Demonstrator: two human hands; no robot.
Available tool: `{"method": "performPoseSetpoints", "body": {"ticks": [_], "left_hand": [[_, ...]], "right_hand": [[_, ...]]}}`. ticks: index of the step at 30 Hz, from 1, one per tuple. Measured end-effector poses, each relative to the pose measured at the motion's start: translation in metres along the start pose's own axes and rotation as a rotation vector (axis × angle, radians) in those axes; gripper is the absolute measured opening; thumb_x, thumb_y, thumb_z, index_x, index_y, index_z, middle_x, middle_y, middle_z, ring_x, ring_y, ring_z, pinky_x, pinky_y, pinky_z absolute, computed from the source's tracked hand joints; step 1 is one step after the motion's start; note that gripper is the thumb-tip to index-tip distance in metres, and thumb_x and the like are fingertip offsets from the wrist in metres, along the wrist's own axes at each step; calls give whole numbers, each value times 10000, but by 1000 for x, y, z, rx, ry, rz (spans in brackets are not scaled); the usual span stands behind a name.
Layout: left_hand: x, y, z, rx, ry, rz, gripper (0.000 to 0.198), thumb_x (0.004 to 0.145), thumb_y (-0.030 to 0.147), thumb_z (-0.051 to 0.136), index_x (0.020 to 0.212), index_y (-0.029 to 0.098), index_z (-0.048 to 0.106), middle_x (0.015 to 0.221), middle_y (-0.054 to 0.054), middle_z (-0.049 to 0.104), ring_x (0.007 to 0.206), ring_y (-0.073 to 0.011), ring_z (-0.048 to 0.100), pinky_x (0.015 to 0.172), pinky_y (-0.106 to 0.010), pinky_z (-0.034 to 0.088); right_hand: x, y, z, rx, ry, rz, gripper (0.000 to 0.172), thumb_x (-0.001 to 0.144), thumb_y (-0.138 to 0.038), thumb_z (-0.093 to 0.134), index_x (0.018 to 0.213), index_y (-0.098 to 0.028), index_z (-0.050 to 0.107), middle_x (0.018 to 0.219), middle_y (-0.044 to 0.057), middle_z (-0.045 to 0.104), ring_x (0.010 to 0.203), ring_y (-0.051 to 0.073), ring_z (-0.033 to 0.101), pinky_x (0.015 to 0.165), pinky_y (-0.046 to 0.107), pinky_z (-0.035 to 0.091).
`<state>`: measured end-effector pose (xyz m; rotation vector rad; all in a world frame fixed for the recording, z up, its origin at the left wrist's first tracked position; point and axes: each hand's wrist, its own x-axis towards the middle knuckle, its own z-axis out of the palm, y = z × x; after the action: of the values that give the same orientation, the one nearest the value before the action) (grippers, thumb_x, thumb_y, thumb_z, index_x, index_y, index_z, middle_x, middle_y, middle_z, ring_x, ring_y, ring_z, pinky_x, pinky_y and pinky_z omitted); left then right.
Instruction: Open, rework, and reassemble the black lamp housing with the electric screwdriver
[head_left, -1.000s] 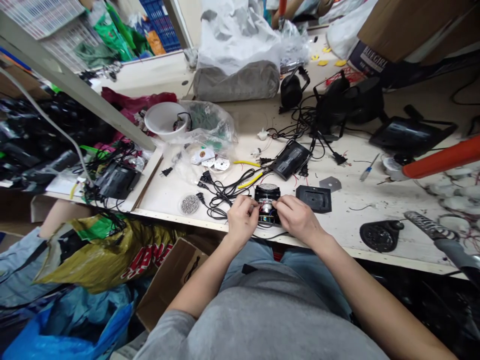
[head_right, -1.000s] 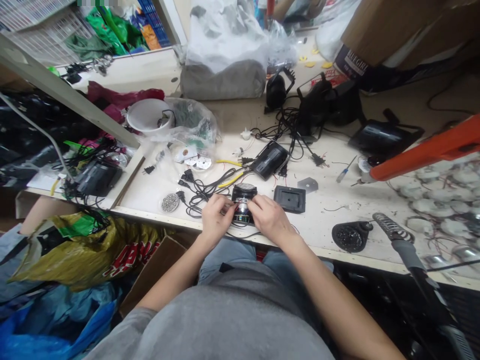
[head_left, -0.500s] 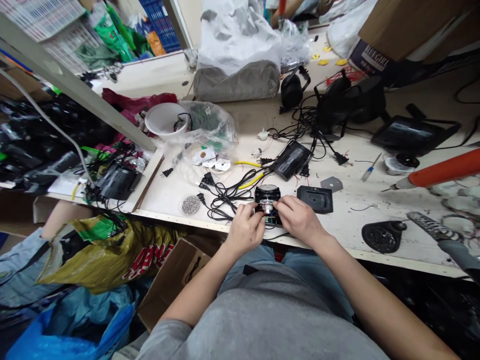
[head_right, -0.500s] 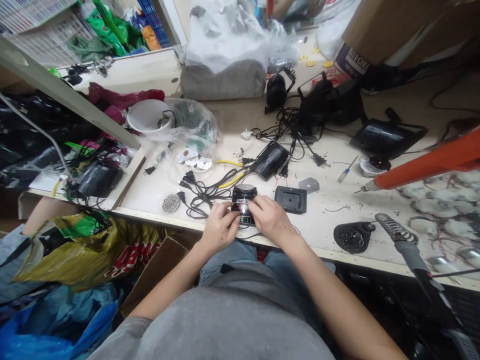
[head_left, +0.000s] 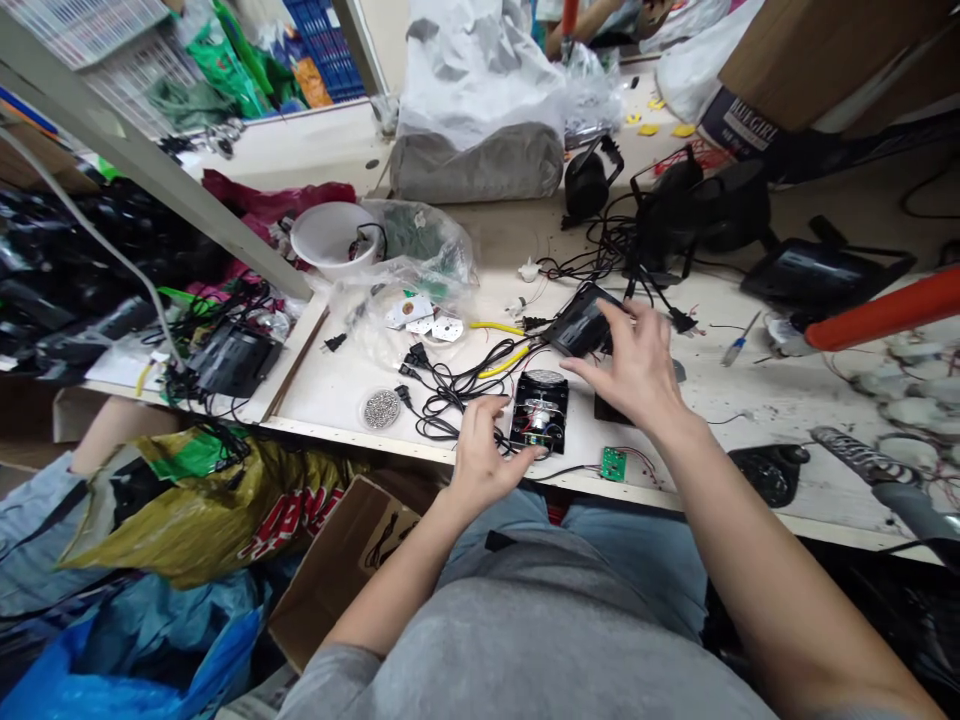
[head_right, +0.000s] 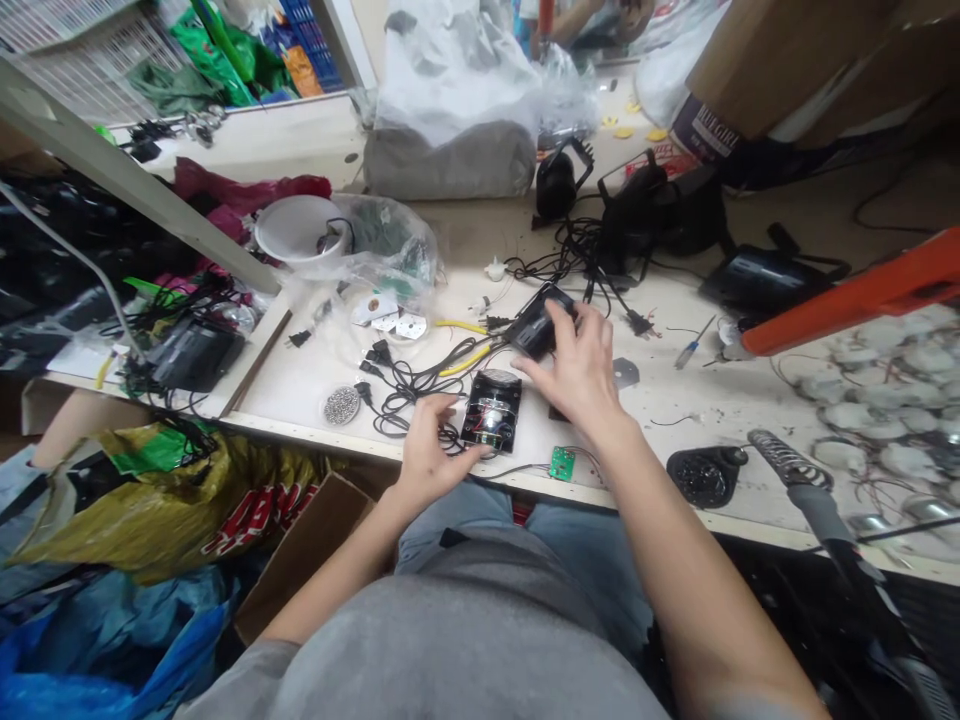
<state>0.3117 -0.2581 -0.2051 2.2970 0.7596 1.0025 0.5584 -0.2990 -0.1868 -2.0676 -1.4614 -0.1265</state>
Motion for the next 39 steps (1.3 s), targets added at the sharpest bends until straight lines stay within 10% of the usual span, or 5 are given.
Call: {"method": "performPoseSetpoints", "body": {"ticks": [4, 12, 20, 30, 39], "left_hand": [[12, -7, -19, 118, -275, -50, 1143, 625, 579, 893, 1542, 205, 322, 1447, -184, 513, 1307, -364, 493, 1089, -516, 424], [43, -22, -34, 22, -564, 22, 1387, 568, 415, 960, 1633, 280, 82, 1553, -181, 448, 1343, -386, 486, 1106, -561, 410], [36, -23, -54, -157, -451, -30, 1305, 711, 345, 881, 1633, 294, -41, 1630, -189, 315, 1447, -346, 427, 1135, -475, 428], [-19, -4, -28, 61, -149, -218, 1130, 660, 446, 912, 1577, 219, 291, 1238, -121, 645, 1087, -305, 568, 989, -457, 451], [-21, 1, -12, 61, -147, -200, 966, 736, 504, 847, 1536, 216, 388, 1195, -101, 677, 1031, -289, 556, 953, -430, 433]], "right_hand": [[26, 18, 23, -134, -127, 89, 1066, 749, -630, 834, 1557, -140, 342, 1511, 297, 293, 1360, 545, 311, 1056, 721, 340], [26, 18, 24, -101, -8, -32, 829, 802, -583, 783, 1446, -155, 483, 1387, 246, 418, 1253, 478, 431, 1001, 693, 422], [-32, -42, -64, -16, -36, -379, 793, 902, -486, 720, 1557, -233, 352, 1491, 227, 341, 1320, 466, 401, 1044, 666, 425], [-51, -63, -35, 62, -230, -512, 803, 833, -413, 789, 1502, -181, 410, 1416, 256, 427, 1276, 445, 461, 1003, 655, 464], [-45, -46, -33, 70, -228, -495, 753, 860, -454, 765, 1491, -179, 460, 1410, 241, 434, 1259, 441, 474, 1008, 649, 467]]}}
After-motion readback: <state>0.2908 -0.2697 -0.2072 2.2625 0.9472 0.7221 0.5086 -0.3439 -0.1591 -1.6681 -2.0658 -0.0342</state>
